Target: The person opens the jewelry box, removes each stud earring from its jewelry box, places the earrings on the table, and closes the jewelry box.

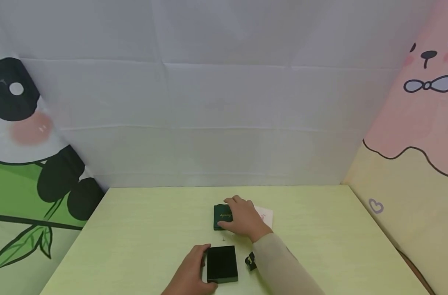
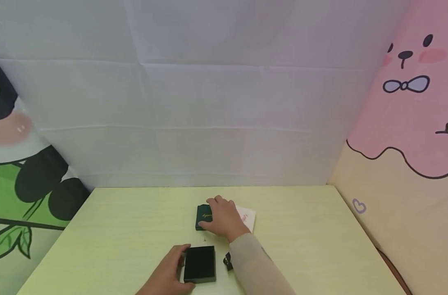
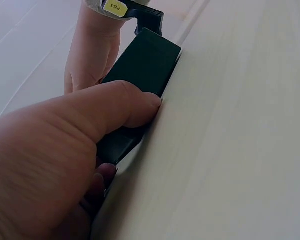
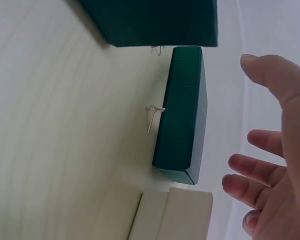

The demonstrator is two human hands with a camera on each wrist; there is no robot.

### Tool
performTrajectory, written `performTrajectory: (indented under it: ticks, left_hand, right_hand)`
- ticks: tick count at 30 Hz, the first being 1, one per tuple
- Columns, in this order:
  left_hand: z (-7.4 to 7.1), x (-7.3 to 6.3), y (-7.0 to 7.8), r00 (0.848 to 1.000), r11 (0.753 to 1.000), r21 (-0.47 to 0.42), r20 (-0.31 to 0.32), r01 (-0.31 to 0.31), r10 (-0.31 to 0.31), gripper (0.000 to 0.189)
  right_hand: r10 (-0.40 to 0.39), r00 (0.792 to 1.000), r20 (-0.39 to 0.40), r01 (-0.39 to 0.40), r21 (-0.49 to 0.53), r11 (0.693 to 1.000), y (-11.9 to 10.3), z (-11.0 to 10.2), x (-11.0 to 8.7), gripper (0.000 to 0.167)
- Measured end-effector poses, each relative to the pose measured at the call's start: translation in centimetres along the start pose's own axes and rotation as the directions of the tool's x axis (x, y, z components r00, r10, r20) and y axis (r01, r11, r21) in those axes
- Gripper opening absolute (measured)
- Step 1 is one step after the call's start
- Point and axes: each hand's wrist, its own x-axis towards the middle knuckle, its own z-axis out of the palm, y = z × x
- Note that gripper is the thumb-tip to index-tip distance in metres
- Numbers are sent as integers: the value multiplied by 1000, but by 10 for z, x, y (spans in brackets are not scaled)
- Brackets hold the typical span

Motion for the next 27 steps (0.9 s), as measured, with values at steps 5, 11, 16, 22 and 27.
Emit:
performTrajectory:
  ticks: [5,11,16,22,27]
  left_hand:
    - [-3,-2,2,1000,1000,-9,-3,-2,2,99]
    - [-5,-4,2,1000,1000,-3,2,-15,15,98]
    - [-6,-5,1,1000,1000,-11,10,0,0,98]
    - [-6,-7,0,1000,1000,-19,25,9,-8,98]
    - [-7,-8,0,1000,1000,-10,21,-11,12,97]
  right_hand:
    - [14,999,51,-11,-56,998,-3,-1,4,85]
    - [42,995,89,-33,-95,995,-4,3,7,92]
    - [48,994,102,-37,-113,993,-6,7,8,95]
    - [72,988,140,-53,-138,989,-6,12,9,97]
    - [79,987,140,-59,-143,988,-6,13,9,95]
